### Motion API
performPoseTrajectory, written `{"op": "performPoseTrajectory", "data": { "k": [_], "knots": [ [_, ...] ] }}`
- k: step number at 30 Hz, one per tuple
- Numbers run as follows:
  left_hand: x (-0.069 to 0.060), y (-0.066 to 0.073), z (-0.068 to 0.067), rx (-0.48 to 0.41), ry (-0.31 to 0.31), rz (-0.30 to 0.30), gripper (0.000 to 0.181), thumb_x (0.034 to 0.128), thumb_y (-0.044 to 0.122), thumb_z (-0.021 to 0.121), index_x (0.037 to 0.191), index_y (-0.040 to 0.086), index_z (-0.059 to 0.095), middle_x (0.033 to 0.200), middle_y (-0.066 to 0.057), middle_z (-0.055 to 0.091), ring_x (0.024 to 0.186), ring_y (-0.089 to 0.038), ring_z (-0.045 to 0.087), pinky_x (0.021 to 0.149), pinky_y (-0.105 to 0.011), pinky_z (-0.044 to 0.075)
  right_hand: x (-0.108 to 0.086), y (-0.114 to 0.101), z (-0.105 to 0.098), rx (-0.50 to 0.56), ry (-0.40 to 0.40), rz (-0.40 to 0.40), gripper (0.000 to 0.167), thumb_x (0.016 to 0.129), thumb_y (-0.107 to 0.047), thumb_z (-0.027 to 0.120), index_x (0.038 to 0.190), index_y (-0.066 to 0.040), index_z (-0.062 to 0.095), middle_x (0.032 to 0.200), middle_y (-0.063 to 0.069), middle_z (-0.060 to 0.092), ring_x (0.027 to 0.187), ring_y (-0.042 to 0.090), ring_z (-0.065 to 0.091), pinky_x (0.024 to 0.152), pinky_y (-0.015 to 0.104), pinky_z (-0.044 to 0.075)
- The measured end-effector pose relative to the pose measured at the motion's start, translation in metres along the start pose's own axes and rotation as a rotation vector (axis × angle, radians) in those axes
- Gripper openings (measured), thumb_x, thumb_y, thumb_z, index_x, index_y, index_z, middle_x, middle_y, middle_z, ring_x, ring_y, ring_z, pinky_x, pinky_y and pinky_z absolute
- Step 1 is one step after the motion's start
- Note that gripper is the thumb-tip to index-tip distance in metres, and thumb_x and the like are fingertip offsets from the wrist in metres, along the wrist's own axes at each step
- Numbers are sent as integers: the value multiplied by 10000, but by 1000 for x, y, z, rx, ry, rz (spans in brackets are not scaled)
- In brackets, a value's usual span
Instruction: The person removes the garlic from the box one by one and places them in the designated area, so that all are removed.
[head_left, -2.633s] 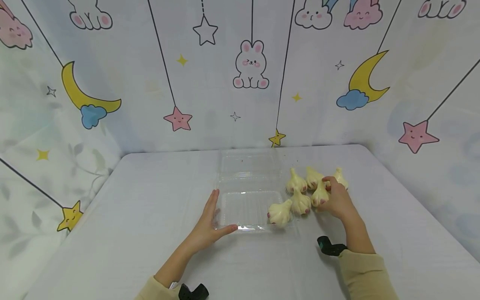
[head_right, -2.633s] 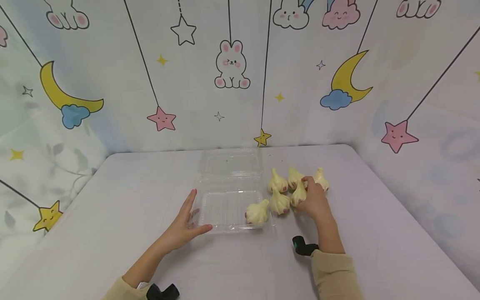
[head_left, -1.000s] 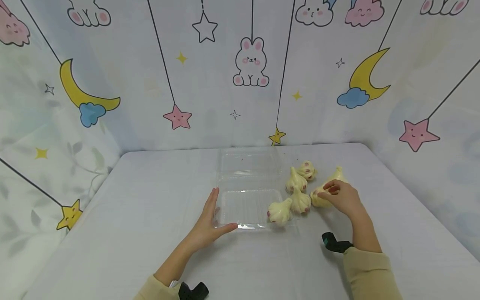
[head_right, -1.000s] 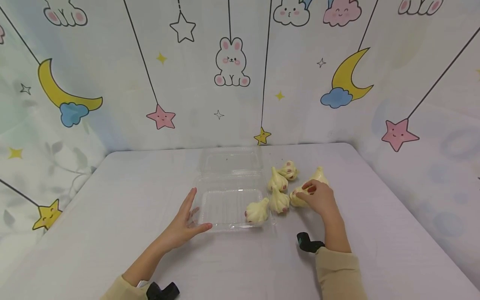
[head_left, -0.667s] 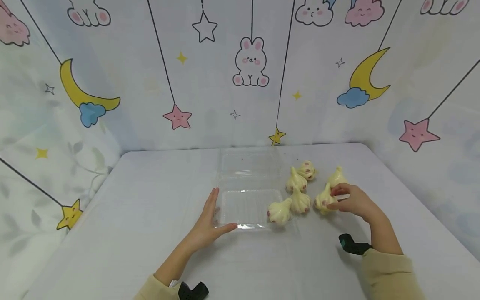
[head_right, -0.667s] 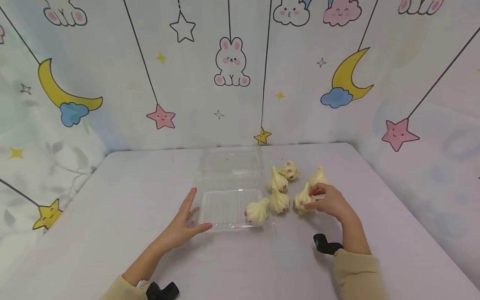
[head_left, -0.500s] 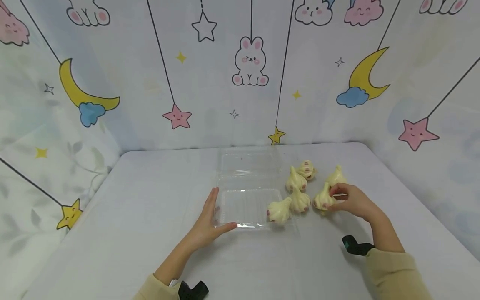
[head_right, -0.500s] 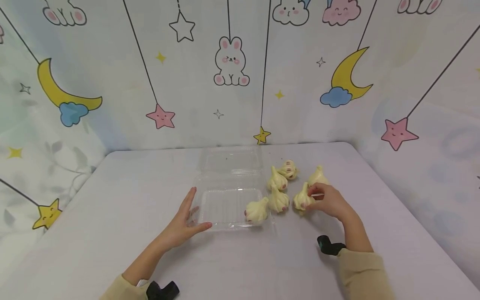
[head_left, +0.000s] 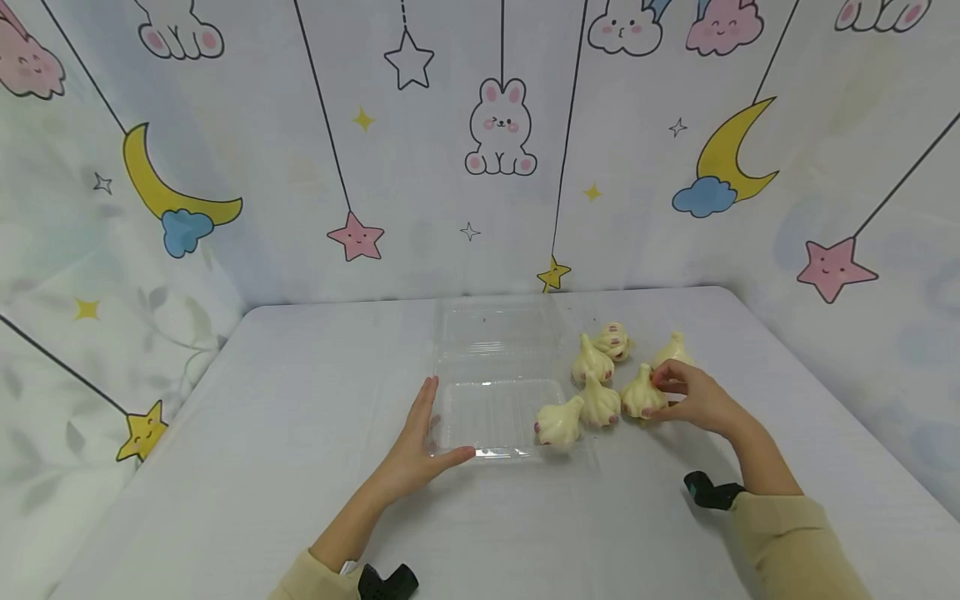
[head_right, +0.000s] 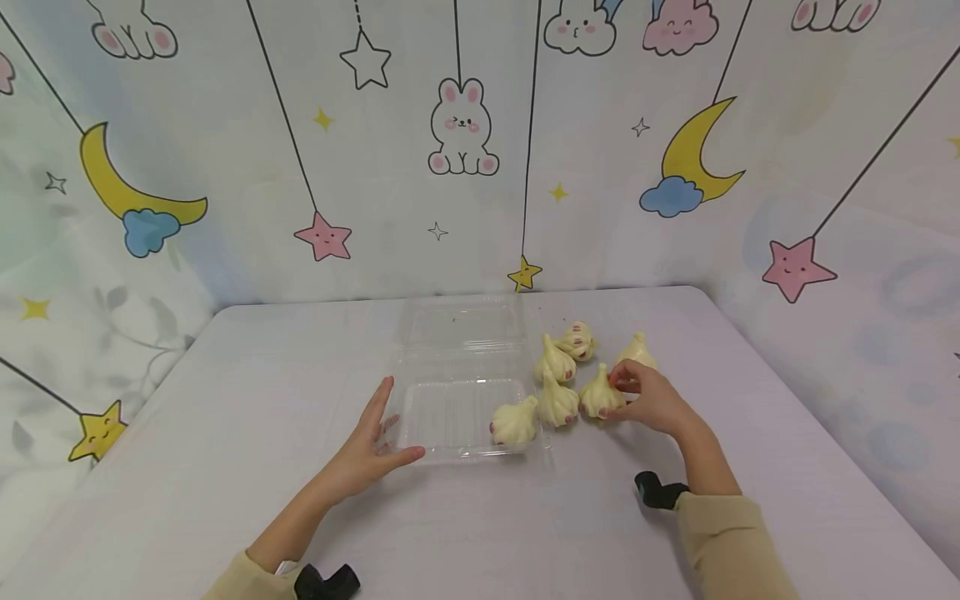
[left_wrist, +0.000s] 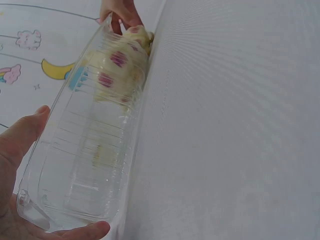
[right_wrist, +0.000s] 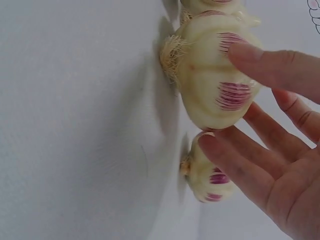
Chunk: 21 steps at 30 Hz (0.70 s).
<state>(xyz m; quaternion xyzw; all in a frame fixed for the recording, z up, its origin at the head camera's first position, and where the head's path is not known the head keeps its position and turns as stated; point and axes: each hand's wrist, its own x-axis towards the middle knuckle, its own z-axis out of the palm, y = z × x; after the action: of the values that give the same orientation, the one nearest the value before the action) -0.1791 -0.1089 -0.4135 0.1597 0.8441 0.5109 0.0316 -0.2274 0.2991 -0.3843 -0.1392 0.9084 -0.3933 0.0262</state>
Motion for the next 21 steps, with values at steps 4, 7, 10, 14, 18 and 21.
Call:
{"op": "performPoseTrajectory", "data": {
  "k": [4, 7, 10, 14, 18, 21],
  "knots": [
    [-6, 21, -4, -18, -5, -16, 1045, 749, 186, 763, 1467, 45, 17, 1509, -185, -33, 1351, -385, 140, 1029, -524, 268, -1, -4, -5, -24, 15, 9, 487, 692, -149, 803, 1013, 32, 486, 1064, 193, 515, 1087, 465, 495, 826, 464, 494],
    [-4, 14, -3, -7, -4, -14, 1050, 751, 203, 762, 1473, 80, 9, 1515, -161, -36, 1351, -375, 150, 1029, -513, 275, -1, -6, -10, -34, 25, 17, 517, 711, -162, 790, 1065, 44, 475, 1108, 222, 510, 1091, 462, 492, 801, 449, 506],
    [2, -3, 0, 8, 2, 1, 1075, 741, 238, 771, 1479, 144, -6, 1522, -122, -43, 1355, -358, 155, 1021, -504, 296, -1, -9, -14, -33, 27, 16, 523, 739, -170, 769, 1098, 55, 464, 1151, 247, 498, 1094, 459, 491, 785, 423, 516],
    [3, -9, 1, 16, 5, 14, 1089, 734, 274, 775, 1480, 175, -12, 1524, -111, -42, 1362, -341, 137, 1020, -495, 302, 0, -14, -19, -47, 37, 8, 536, 753, -168, 759, 1125, 67, 452, 1186, 274, 483, 1094, 458, 492, 783, 411, 520],
    [2, -8, 1, 15, 3, 10, 1081, 737, 284, 771, 1480, 177, -6, 1524, -107, -41, 1368, -331, 119, 1030, -495, 283, 6, -20, -24, -89, 54, 10, 567, 766, -200, 750, 1163, 57, 438, 1216, 280, 468, 1106, 460, 480, 821, 469, 495],
    [2, -8, 2, 4, 0, 7, 1072, 742, 277, 769, 1480, 180, -2, 1524, -103, -44, 1366, -333, 127, 1032, -499, 279, 13, -27, -28, -118, 61, 7, 570, 779, -224, 739, 1182, 43, 435, 1230, 271, 459, 1120, 455, 467, 865, 516, 455]
  ]
}}
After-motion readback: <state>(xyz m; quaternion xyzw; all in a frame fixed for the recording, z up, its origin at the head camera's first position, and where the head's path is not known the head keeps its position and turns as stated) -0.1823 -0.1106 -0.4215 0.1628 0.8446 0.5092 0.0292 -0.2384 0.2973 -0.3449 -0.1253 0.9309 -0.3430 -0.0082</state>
